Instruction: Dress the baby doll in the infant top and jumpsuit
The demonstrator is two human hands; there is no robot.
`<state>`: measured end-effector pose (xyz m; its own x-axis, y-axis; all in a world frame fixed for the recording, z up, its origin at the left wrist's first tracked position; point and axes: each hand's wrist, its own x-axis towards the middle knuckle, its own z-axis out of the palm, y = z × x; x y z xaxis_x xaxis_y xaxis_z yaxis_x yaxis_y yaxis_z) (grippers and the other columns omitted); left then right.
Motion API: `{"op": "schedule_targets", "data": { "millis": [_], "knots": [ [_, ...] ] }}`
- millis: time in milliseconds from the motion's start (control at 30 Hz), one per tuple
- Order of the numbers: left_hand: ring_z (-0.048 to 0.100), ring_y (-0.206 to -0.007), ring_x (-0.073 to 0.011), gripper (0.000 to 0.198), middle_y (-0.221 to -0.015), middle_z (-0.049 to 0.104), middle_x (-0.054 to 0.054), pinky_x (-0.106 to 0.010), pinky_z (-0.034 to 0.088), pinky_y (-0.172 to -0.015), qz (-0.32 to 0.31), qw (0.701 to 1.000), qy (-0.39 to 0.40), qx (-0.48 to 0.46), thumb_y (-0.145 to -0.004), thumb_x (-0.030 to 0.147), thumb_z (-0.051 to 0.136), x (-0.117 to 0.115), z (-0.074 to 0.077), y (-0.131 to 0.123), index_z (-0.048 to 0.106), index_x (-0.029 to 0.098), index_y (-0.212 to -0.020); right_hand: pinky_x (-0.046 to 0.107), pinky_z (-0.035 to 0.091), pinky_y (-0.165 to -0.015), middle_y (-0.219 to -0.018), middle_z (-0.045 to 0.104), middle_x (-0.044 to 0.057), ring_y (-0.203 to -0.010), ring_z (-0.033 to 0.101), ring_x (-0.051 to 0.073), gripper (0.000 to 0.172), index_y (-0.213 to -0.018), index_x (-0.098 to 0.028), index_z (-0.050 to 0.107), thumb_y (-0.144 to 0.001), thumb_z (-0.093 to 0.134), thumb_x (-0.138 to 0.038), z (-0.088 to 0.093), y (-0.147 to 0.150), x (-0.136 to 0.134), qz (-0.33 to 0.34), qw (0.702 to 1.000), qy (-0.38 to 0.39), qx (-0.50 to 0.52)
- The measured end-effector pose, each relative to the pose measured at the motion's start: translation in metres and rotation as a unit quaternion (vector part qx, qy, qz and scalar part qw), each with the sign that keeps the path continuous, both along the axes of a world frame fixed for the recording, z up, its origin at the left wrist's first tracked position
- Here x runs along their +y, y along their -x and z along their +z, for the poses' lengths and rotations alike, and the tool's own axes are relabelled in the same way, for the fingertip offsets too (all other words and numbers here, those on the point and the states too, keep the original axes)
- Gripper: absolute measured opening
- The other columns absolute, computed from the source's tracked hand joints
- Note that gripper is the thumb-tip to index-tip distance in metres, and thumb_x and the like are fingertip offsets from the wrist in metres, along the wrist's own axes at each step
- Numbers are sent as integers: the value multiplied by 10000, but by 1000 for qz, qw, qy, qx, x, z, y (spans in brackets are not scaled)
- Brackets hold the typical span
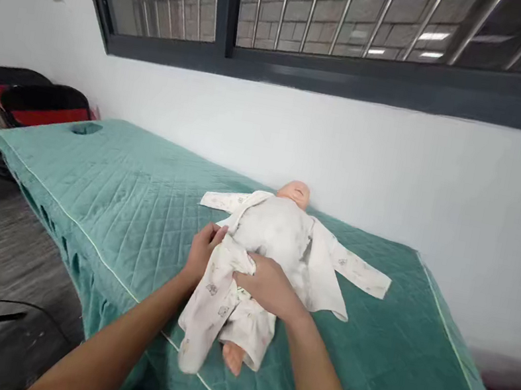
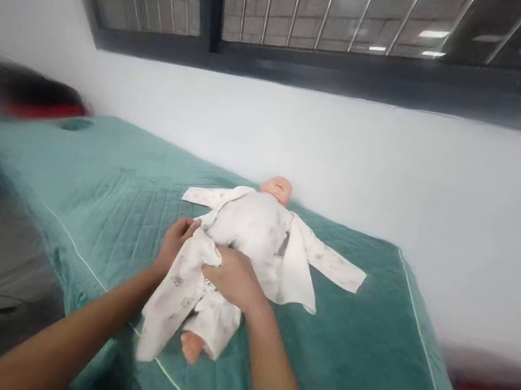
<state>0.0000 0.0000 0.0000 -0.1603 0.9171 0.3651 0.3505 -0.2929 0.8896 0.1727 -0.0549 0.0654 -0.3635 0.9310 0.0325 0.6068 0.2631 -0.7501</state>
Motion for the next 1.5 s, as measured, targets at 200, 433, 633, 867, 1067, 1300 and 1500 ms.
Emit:
{"op": "schedule_targets", "data": {
  "millis": [200, 433, 633, 867, 1067, 1300, 1500],
  "knots": [
    [430, -572, -116, 415, -571, 489, 34, -239, 322, -550, -7, 997, -38, 61, -902, 530, 471, 22, 3, -6, 508, 190, -667, 287, 428, -728, -917, 690, 4, -835, 609, 197, 182, -929, -213, 643, -810, 508, -240, -9, -1, 3, -70, 995, -11, 73],
    [436, -562, -114, 360, -576, 481, 33, -239, 289, -577, -17, 992, -51, 115, -910, 470, 478, 50, -2, -10, 538, 193, -688, 346, 456, -836, -959, 684, 22, -905, 616, 219, 188, -969, -200, 612, -864, 539, -337, -11, 0, 9, -131, 986, 17, 105],
    [439, -543, -113, 340, -566, 484, 35, -234, 287, -577, -32, 988, -48, 141, -918, 453, 471, 64, -1, -17, 536, 201, -699, 392, 463, -924, -1221, 623, 56, -1093, 582, 270, 591, -1242, -243, 548, -736, 742, -480, -1, -3, 1, -57, 991, 67, 105],
    [420, -539, -111, 364, -557, 452, 41, -231, 287, -559, -33, 990, -44, 127, -925, 467, 445, 61, 0, -15, 492, 204, -678, 314, 501, -656, -972, 652, 29, -781, 611, 196, 435, -1202, -239, 546, -792, 661, -333, -6, 2, 1, -72, 992, 72, 80],
    [503, -640, -130, 341, -669, 565, 17, -239, 363, -610, -27, 998, -12, 50, -925, 470, 460, 33, 2, -6, 533, 200, -730, 258, 481, -519, -911, 646, -12, -604, 601, 139, 304, -1139, -256, 537, -841, 572, -302, -12, 2, 6, -89, 978, 102, 158],
    [498, -673, -139, 390, -697, 539, 19, -256, 409, -657, -34, 992, 115, -25, -933, 525, 446, -56, -1, 23, 531, 191, -751, 256, 501, -605, -963, 654, -9, -674, 626, 138, 294, -1127, -261, 556, -834, 576, -263, -15, -1, 7, -70, 983, 51, 165],
    [608, -862, -181, 394, -940, 659, -37, -276, 491, -717, -132, 968, 184, -106, -905, 537, 507, -110, -5, 23, 552, 195, -1095, 276, 511, -642, -972, 672, 2, -678, 627, 145, 327, -1147, -242, 576, -822, 590, -271, -13, -2, 8, -54, 982, 45, 174]
  ]
}}
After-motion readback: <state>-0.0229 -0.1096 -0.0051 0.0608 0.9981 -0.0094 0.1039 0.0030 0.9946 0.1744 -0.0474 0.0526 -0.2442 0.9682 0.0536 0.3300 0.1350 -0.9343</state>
